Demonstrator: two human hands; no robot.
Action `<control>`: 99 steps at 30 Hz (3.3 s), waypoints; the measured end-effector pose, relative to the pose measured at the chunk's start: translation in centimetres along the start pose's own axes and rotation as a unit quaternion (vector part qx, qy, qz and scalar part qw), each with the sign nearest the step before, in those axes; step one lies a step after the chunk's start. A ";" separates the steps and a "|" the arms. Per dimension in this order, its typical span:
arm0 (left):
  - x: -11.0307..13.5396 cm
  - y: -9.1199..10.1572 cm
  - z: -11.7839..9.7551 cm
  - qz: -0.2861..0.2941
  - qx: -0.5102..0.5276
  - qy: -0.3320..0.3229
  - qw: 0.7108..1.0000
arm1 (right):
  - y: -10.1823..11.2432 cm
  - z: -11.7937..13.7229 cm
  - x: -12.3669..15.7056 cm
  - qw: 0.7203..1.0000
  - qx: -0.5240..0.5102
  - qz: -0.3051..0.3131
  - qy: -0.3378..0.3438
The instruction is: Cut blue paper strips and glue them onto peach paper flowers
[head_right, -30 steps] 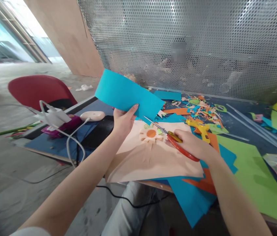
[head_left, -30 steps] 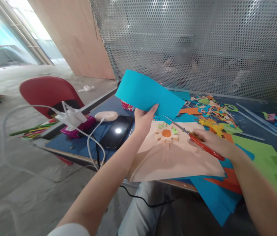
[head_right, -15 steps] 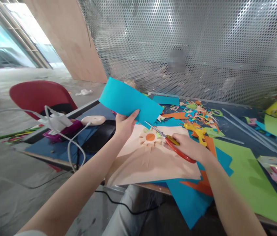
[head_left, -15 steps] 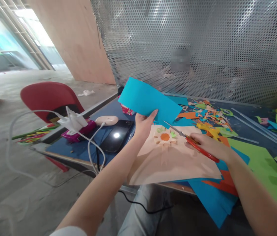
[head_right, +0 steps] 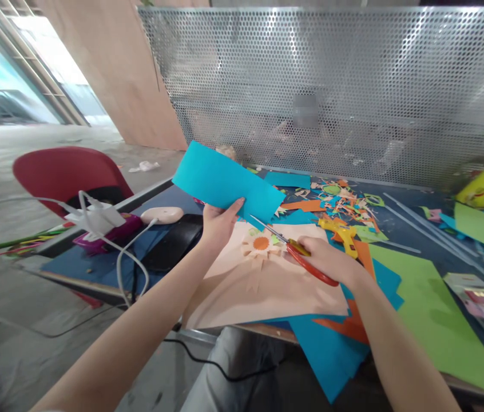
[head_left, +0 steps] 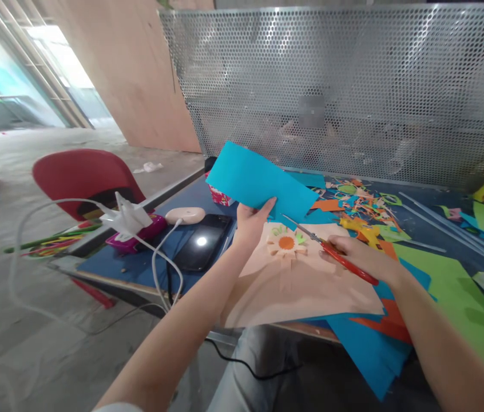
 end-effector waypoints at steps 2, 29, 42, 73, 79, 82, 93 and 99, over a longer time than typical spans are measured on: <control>0.0 0.0 0.0 0.000 -0.001 0.002 1.000 | 0.0 0.0 0.0 1.000 0.002 -0.001 0.000; 0.4 0.0 -0.1 0.009 -0.042 -0.007 0.999 | -0.2 -0.1 0.0 1.000 -0.007 0.003 -0.010; 0.6 -0.5 0.1 -0.001 0.002 0.044 0.999 | -0.4 -0.3 -0.3 1.000 -0.022 0.010 -0.003; 0.6 -0.9 0.0 -0.010 0.046 0.081 0.996 | -0.6 -0.9 -0.5 1.000 -0.008 0.022 -0.012; 0.7 -1.1 0.0 0.004 0.039 0.071 0.997 | -0.4 -0.4 -0.4 1.000 -0.011 0.017 -0.008; 0.7 -1.1 0.0 0.001 0.052 0.073 0.996 | -0.5 -0.4 -0.5 1.000 -0.004 0.016 -0.005; 0.9 -0.7 0.5 0.005 0.021 0.064 0.998 | -0.8 -0.5 -0.6 1.000 -0.013 0.021 -0.006; 0.9 -0.7 0.7 0.008 0.029 0.073 0.997 | -0.9 -0.6 -0.5 0.999 -0.024 0.035 -0.025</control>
Point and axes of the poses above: each hand's wrist, its own x-axis away from the middle knuckle, its own y-axis out of the back of the hand, z = x × y, the point moved 8 cm from there along -x, towards the middle knuckle, and after that the axes turned 13 degrees about -y, right-handed, at the moved point
